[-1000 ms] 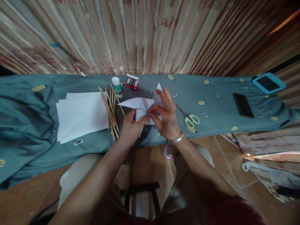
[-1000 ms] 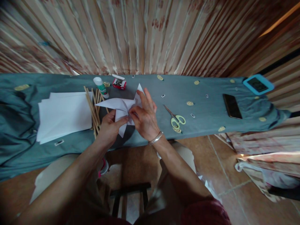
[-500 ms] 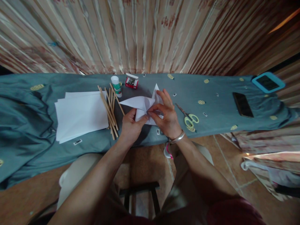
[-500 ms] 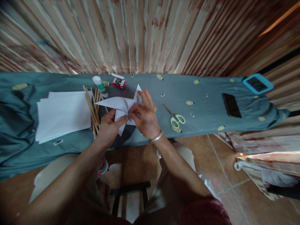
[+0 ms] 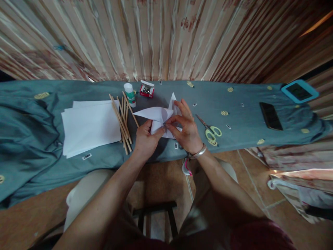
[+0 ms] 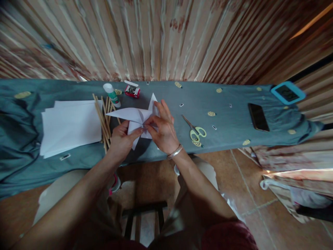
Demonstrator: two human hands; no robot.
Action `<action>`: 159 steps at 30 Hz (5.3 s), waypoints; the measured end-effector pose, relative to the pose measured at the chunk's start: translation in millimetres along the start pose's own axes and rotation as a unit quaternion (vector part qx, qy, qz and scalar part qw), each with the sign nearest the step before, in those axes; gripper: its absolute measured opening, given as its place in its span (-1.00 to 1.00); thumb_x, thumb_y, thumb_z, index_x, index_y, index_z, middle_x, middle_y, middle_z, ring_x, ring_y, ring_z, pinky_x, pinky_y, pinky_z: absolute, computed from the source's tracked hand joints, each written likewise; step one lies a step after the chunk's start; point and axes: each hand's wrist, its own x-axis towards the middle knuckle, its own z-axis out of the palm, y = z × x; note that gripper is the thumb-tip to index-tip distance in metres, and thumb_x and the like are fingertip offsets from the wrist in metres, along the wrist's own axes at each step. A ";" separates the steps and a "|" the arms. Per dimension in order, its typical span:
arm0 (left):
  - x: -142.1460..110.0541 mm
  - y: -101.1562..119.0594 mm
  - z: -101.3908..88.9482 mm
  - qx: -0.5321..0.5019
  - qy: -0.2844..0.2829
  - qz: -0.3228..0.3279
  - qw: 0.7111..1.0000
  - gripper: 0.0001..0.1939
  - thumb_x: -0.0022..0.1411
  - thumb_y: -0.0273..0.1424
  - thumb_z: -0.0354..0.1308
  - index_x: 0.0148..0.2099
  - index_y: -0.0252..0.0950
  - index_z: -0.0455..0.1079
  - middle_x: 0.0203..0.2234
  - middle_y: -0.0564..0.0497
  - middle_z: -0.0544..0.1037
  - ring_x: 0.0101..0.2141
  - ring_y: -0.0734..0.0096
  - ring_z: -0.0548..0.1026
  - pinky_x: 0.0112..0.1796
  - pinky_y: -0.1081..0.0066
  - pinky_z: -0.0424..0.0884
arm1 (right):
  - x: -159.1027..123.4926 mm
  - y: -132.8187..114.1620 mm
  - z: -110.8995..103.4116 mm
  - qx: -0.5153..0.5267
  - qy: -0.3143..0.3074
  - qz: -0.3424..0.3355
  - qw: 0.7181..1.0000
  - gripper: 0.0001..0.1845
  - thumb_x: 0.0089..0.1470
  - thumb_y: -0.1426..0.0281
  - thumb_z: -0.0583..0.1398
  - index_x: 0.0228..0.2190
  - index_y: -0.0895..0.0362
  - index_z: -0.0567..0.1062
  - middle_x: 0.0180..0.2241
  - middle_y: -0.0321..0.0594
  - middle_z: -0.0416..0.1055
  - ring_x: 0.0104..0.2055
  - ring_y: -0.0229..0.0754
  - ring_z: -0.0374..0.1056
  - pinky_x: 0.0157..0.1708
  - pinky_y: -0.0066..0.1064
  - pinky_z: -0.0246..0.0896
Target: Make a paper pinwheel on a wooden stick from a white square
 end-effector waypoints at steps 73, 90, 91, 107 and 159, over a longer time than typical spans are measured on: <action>5.4 -2.6 -4.1 0.027 0.022 -0.007 0.999 -0.75 -0.08 -0.29 0.29 -0.33 -0.34 0.52 -0.56 0.11 0.49 -0.53 0.49 0.32 -0.48 0.49 0.24 | 1.0 5.5 6.5 0.110 0.018 0.097 0.989 -0.75 -0.05 0.30 0.30 -0.28 0.09 0.46 0.21 -0.08 0.23 0.26 0.06 0.15 0.22 -0.01 0.06; 5.4 1.9 -5.1 -0.022 0.034 -0.046 0.998 -0.68 -0.14 -0.25 0.35 -0.32 -0.35 0.51 -0.56 0.11 0.51 -0.53 0.49 0.36 -0.47 0.49 0.27 | -0.6 3.9 14.6 0.101 0.086 0.103 0.986 -0.19 -0.11 0.26 0.35 0.15 0.13 0.21 0.27 0.07 0.10 0.34 0.05 -0.02 0.30 0.05 -0.13; 5.0 3.0 -4.9 -0.029 0.035 -0.049 0.998 -0.67 -0.14 -0.25 0.36 -0.32 -0.35 0.51 -0.56 0.11 0.52 -0.53 0.49 0.37 -0.46 0.49 0.28 | -0.7 4.1 14.7 0.104 0.084 0.105 0.985 -0.14 -0.10 0.25 0.35 0.18 0.15 0.17 0.27 0.09 0.10 0.34 0.06 -0.02 0.30 0.05 -0.13; 5.0 2.6 -5.0 -0.062 0.038 -0.066 0.995 -0.67 -0.21 -0.27 0.40 -0.38 -0.35 0.50 -0.60 0.13 0.50 -0.57 0.53 0.35 -0.48 0.50 0.28 | 2.5 -3.3 10.8 0.175 0.066 0.166 0.968 -0.28 -0.16 0.24 0.36 0.05 0.13 0.33 -0.11 -0.12 0.52 -0.13 -0.01 0.47 -0.11 -0.16 0.41; 8.3 -2.6 -5.1 -0.045 0.059 -0.046 0.996 -0.73 -0.23 -0.31 0.38 -0.41 -0.35 0.53 -0.58 0.10 0.52 -0.55 0.50 0.36 -0.48 0.50 0.29 | 1.9 -6.8 12.9 0.106 0.048 0.179 0.977 -0.55 -0.11 0.32 0.31 -0.13 0.16 0.43 -0.26 -0.17 0.56 -0.27 -0.06 0.47 -0.26 -0.27 0.37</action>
